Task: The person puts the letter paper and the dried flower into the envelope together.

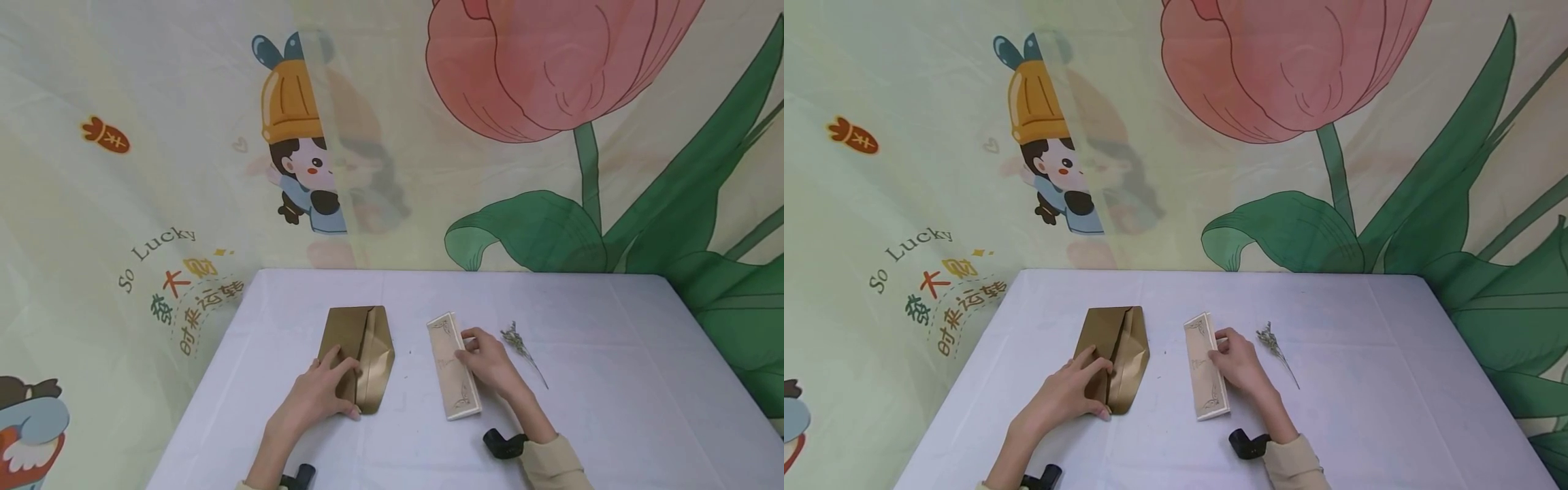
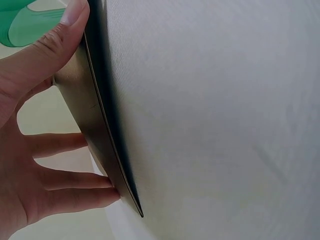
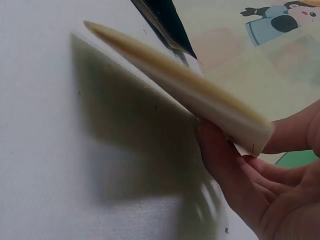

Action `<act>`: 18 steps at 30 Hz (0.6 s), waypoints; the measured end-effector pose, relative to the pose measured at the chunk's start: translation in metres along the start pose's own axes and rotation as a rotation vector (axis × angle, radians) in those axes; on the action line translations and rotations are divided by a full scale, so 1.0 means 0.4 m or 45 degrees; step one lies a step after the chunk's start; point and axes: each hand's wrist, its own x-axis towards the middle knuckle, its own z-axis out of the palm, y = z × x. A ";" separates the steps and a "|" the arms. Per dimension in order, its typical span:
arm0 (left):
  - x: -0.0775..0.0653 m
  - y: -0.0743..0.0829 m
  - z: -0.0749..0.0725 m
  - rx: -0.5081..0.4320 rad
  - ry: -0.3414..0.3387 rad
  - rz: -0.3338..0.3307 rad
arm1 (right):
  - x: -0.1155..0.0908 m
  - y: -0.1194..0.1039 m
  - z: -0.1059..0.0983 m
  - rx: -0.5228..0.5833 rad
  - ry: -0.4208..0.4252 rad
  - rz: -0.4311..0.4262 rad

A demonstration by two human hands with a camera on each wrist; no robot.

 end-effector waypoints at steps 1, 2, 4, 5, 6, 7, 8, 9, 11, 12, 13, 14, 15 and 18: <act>0.000 0.000 0.000 0.001 0.001 0.002 | 0.000 0.001 0.000 0.014 -0.006 0.007; 0.000 -0.001 0.000 0.001 0.002 0.003 | 0.000 0.001 0.000 0.029 -0.013 0.011; 0.001 -0.001 0.001 0.002 0.003 0.006 | 0.001 0.004 0.000 0.060 -0.025 0.020; 0.001 -0.001 0.001 0.002 0.003 0.007 | 0.002 0.005 0.000 0.073 -0.028 0.023; 0.001 -0.001 0.001 0.001 0.003 0.007 | 0.003 0.006 0.000 0.090 -0.031 0.025; 0.000 -0.002 0.000 -0.001 0.004 0.005 | 0.003 0.005 0.002 0.102 -0.034 0.024; -0.001 -0.003 0.000 -0.003 0.004 0.003 | 0.004 0.005 0.003 0.112 -0.039 0.019; -0.002 -0.004 0.000 -0.004 0.005 0.002 | 0.006 0.006 0.005 0.122 -0.042 0.018; -0.003 -0.005 0.001 -0.008 0.007 0.002 | 0.008 0.004 0.007 0.139 -0.046 0.020; -0.002 -0.005 0.000 -0.010 0.007 0.005 | 0.008 0.003 0.007 0.153 -0.049 0.022; -0.002 -0.005 0.000 -0.010 0.008 0.009 | 0.010 0.004 0.009 0.160 -0.051 0.024; -0.001 -0.005 -0.001 -0.009 0.009 0.014 | 0.011 0.004 0.010 0.175 -0.054 0.028; -0.001 -0.006 -0.001 -0.010 0.010 0.017 | 0.012 0.003 0.011 0.192 -0.055 0.035; -0.001 -0.007 -0.001 -0.010 0.008 0.023 | 0.013 0.002 0.014 0.232 -0.065 0.047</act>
